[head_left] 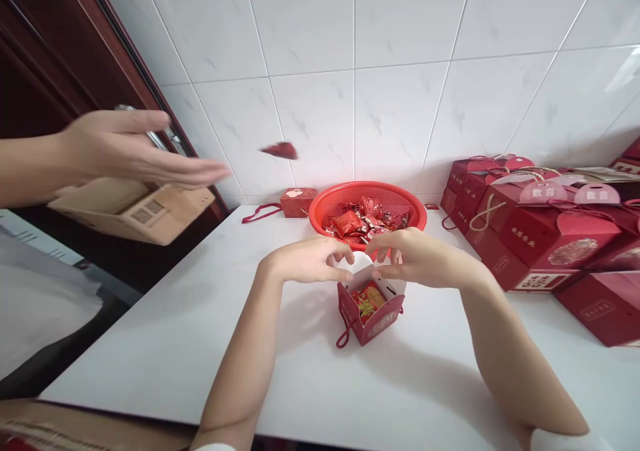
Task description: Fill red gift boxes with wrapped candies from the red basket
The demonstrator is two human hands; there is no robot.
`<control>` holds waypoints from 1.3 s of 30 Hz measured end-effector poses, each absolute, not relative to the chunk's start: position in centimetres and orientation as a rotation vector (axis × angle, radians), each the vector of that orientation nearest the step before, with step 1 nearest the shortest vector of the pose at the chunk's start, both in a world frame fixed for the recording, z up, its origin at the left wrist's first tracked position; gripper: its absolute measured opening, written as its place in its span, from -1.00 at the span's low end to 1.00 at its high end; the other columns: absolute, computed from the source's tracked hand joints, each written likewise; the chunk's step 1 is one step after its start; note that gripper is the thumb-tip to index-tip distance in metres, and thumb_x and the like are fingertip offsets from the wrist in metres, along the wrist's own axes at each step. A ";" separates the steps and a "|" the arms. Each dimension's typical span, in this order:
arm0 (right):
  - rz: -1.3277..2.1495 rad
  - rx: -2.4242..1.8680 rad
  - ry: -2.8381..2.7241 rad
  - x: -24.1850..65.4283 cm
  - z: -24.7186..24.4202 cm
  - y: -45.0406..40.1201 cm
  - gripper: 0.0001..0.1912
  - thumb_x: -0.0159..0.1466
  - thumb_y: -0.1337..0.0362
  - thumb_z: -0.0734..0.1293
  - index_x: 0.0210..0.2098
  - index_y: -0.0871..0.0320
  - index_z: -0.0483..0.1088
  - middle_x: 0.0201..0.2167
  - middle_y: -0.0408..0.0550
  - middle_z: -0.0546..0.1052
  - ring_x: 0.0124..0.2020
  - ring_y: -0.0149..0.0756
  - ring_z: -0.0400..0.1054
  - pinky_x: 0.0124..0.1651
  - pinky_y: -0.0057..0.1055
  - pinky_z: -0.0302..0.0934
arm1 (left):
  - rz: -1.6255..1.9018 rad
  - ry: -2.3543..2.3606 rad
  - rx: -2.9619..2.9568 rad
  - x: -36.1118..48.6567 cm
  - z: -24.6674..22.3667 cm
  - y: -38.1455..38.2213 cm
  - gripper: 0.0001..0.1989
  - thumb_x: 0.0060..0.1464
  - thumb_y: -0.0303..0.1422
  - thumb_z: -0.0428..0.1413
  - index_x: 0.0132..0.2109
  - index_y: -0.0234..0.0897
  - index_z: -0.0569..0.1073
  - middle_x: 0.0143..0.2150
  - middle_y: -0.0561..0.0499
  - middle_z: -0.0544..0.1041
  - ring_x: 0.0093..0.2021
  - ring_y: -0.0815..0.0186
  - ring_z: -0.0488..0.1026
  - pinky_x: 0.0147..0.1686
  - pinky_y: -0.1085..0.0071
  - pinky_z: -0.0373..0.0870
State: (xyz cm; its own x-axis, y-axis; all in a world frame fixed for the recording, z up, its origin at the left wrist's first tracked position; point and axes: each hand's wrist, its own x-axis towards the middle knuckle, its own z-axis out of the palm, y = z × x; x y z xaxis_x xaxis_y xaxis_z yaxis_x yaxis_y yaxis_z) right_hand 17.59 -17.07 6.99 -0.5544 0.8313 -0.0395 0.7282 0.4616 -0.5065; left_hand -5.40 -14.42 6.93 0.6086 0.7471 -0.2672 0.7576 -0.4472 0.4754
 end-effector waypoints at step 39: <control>0.750 -1.077 -2.052 18.6 -3.6 -20.3 -0.68 0.33 0.12 0.33 0.06 0.03 0.36 0.01 0.02 0.54 0.00 -0.13 0.45 0.06 -0.16 0.35 | -0.188 1.157 2.357 -2.4 4.1 -13.7 -0.74 -0.04 -0.24 0.20 -0.23 -0.19 0.33 -0.17 0.01 0.45 -0.24 0.23 0.42 -0.46 0.41 0.21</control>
